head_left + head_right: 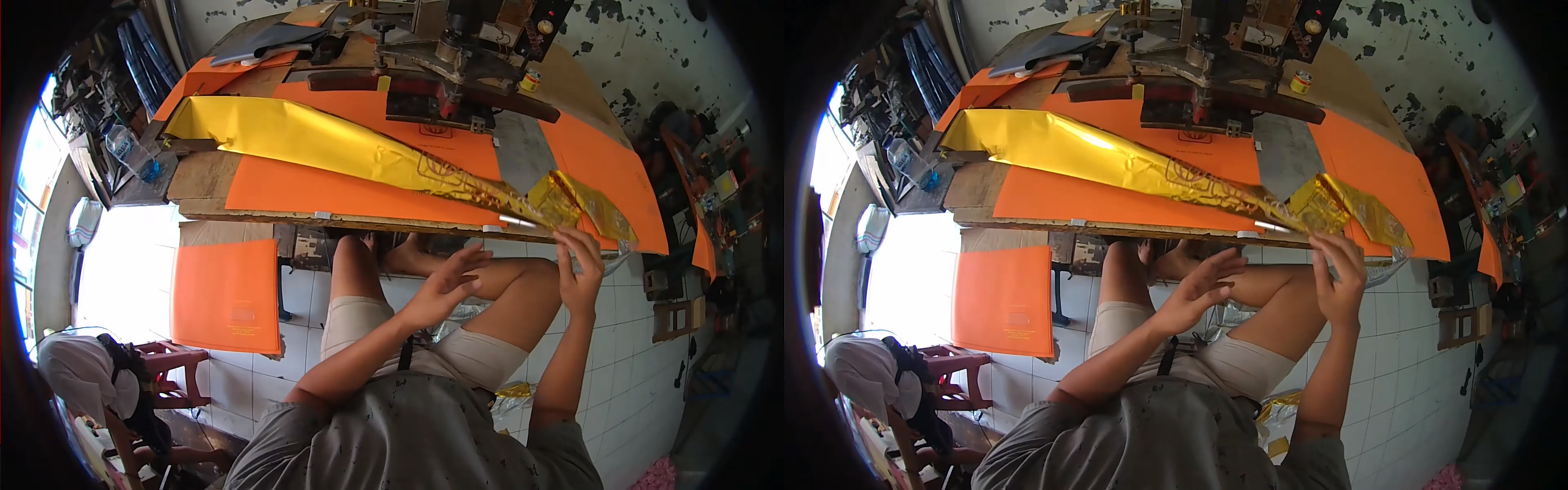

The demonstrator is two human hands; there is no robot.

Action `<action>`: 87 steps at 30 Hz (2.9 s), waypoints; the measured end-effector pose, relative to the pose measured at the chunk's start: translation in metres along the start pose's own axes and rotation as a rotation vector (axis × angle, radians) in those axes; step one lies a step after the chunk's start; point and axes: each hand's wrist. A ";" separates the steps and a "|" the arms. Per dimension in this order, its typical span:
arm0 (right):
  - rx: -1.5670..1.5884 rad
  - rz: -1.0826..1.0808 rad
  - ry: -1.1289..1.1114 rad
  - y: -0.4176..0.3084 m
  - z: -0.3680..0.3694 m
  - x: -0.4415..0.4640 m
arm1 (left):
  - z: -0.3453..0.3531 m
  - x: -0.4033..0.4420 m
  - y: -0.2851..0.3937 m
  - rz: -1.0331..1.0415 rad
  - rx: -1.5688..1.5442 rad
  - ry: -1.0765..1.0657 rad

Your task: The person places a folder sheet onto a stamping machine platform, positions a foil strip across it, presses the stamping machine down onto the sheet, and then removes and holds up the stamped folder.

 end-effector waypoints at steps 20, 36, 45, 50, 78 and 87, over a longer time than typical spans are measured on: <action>0.100 0.018 -0.380 -0.067 -0.004 -0.086 | 0.003 -0.038 0.006 -0.186 -0.490 0.163; 0.114 0.064 -0.145 -0.058 0.005 -0.084 | 0.006 -0.043 0.018 -0.172 -0.458 0.141; 0.201 0.192 -0.121 -0.045 0.031 -0.083 | 0.001 -0.047 0.014 -0.236 -0.409 0.126; 0.302 0.279 -0.155 -0.046 0.041 -0.089 | -0.002 -0.051 0.009 -0.285 -0.411 0.111; -0.231 0.173 0.136 0.055 0.122 -0.093 | -0.188 -0.252 0.164 0.619 -0.132 1.375; -0.220 0.177 0.127 0.055 0.118 -0.094 | -0.206 -0.246 0.165 0.560 -0.086 1.438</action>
Point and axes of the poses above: each hand's wrist, its own x-axis towards the middle knuckle, its own z-axis out of the palm, y = z × x, and after that the axes turned 4 degrees about y, right-handed
